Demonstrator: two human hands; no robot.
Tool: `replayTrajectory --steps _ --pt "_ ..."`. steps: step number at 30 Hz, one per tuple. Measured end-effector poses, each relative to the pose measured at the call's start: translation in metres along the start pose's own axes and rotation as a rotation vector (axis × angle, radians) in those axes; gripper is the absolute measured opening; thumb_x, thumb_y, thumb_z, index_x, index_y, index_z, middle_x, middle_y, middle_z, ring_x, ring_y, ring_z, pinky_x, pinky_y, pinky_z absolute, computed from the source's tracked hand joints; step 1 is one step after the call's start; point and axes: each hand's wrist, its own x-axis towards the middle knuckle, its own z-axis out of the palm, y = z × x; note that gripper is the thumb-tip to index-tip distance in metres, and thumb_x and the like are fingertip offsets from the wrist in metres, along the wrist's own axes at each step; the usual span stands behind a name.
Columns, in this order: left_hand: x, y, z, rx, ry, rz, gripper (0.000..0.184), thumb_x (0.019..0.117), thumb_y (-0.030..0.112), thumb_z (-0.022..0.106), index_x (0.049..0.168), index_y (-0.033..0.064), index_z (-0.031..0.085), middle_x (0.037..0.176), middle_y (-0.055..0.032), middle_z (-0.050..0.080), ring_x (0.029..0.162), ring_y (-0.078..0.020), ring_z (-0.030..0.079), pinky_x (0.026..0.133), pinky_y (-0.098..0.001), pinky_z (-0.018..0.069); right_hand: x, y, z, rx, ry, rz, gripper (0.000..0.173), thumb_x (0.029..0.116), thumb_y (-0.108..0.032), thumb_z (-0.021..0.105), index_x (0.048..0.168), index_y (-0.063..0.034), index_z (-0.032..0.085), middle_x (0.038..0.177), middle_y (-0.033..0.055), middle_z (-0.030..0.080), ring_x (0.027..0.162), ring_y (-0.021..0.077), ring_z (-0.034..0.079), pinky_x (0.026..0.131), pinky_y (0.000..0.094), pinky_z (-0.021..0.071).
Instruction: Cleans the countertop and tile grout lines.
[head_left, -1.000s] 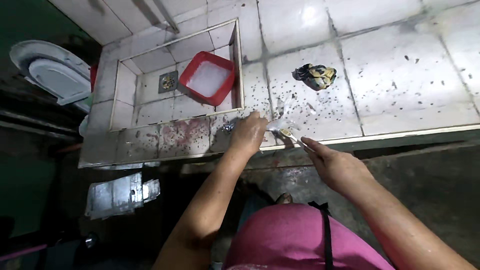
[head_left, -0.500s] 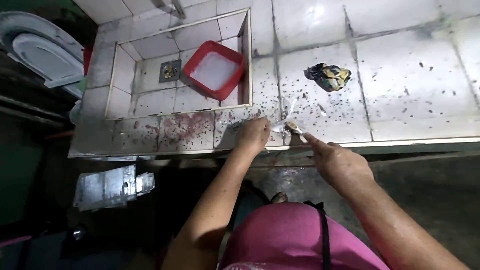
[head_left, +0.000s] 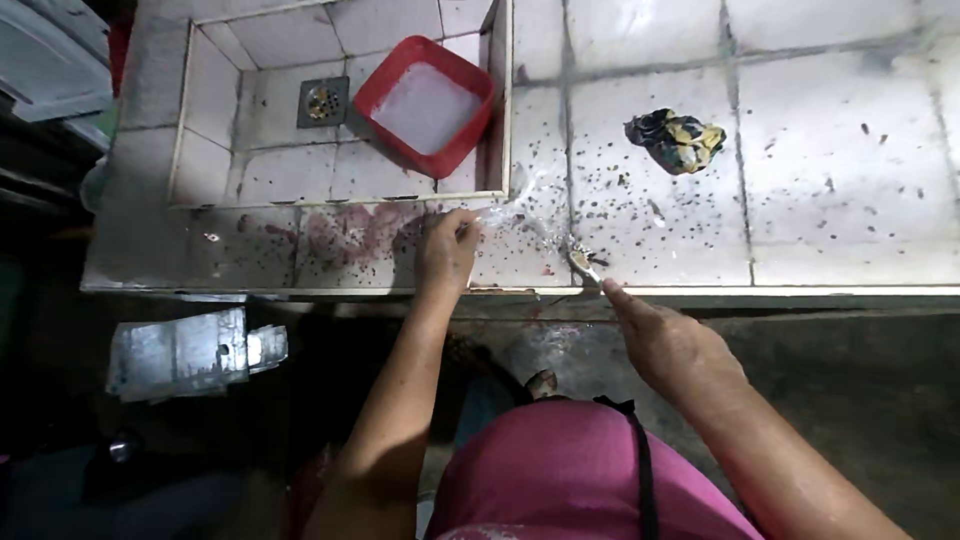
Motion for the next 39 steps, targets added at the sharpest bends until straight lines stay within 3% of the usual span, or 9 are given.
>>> replayTrajectory --steps 7,13,17,24,29,32,34,36,39 --pt "0.0 -0.019 0.011 -0.073 0.148 0.059 0.025 0.1029 0.016 0.061 0.12 -0.0002 0.07 0.116 -0.0171 0.07 0.107 -0.0225 0.068 0.098 -0.037 0.0535 0.028 -0.015 -0.01 -0.101 -0.07 0.064 0.055 0.1119 -0.02 0.04 0.163 -0.0378 0.029 0.113 0.0263 0.067 0.089 0.0476 0.07 0.071 0.0632 0.0548" --pt "-0.001 -0.018 0.013 -0.038 0.165 0.073 0.025 0.1027 0.017 0.06 0.118 0.0008 0.071 0.117 -0.0166 0.071 0.11 -0.0238 0.067 0.099 -0.0382 0.0515 -0.001 -0.003 0.003 -0.072 0.024 -0.006 0.051 0.1101 -0.016 0.046 0.159 -0.0311 0.042 0.106 0.0277 0.07 0.082 0.0497 0.07 0.064 0.0635 0.0539" --pt "-0.003 -0.017 0.013 -0.025 0.177 0.083 0.025 0.1031 0.017 0.06 0.119 0.0012 0.071 0.118 -0.0161 0.071 0.109 -0.0228 0.068 0.098 -0.0371 0.0522 0.032 -0.018 -0.016 -0.141 -0.104 0.083 0.054 0.1127 -0.021 0.038 0.163 -0.037 0.028 0.113 0.0257 0.067 0.09 0.0476 0.069 0.071 0.0634 0.0539" --pt "-0.002 -0.02 0.014 -0.036 0.181 0.102 0.025 0.103 0.018 0.06 0.117 0.0 0.071 0.116 -0.0165 0.071 0.11 -0.023 0.067 0.1 -0.0374 0.0514 0.004 0.0 0.003 -0.089 0.094 -0.068 0.05 0.1086 -0.014 0.05 0.156 -0.0295 0.048 0.102 0.0256 0.072 0.077 0.0483 0.07 0.06 0.0621 0.054" --pt "-0.001 -0.021 0.015 -0.07 0.195 0.082 0.024 0.103 0.017 0.06 0.117 0.0016 0.071 0.114 -0.0159 0.071 0.107 -0.0222 0.067 0.097 -0.0375 0.0525 0.042 -0.017 -0.025 -0.081 -0.114 0.043 0.053 0.1124 -0.023 0.041 0.162 -0.0387 0.032 0.118 0.0241 0.069 0.095 0.0483 0.07 0.076 0.0666 0.0532" --pt "0.0 -0.026 0.014 -0.178 0.193 0.102 0.025 0.1027 0.015 0.061 0.118 -0.0023 0.069 0.114 -0.0167 0.071 0.104 -0.0186 0.068 0.095 -0.0337 0.0539 0.036 0.001 -0.034 0.082 -0.045 0.009 0.043 0.1124 -0.029 0.042 0.155 -0.0343 0.047 0.11 0.0251 0.073 0.094 0.0509 0.069 0.077 0.0711 0.0502" --pt "0.0 -0.027 0.005 -0.263 0.222 0.113 0.024 0.1015 0.012 0.062 0.117 -0.0063 0.068 0.111 -0.0171 0.071 0.099 -0.0143 0.068 0.091 -0.0291 0.0541 0.022 0.024 -0.033 0.17 0.065 0.0 0.035 0.1121 -0.032 0.043 0.14 -0.02 0.062 0.095 0.0248 0.072 0.085 0.0503 0.069 0.07 0.0708 0.0492" --pt "-0.002 -0.026 -0.01 -0.266 0.264 0.096 0.023 0.1011 0.01 0.062 0.116 -0.0066 0.068 0.11 -0.0164 0.071 0.098 -0.0117 0.067 0.091 -0.0264 0.0536 0.012 0.051 -0.028 0.193 0.115 0.038 0.034 0.1123 -0.031 0.042 0.132 -0.0139 0.063 0.089 0.0248 0.069 0.08 0.0497 0.067 0.068 0.0705 0.0491" --pt "-0.005 -0.034 -0.035 -0.188 0.283 -0.026 0.027 0.1038 0.016 0.059 0.122 -0.0033 0.065 0.114 -0.0163 0.069 0.102 -0.0144 0.067 0.094 -0.0318 0.0534 0.009 0.078 -0.016 0.162 0.149 0.06 0.04 0.1122 -0.026 0.043 0.151 -0.0231 0.054 0.097 0.0301 0.072 0.084 0.0552 0.068 0.071 0.075 0.0489"
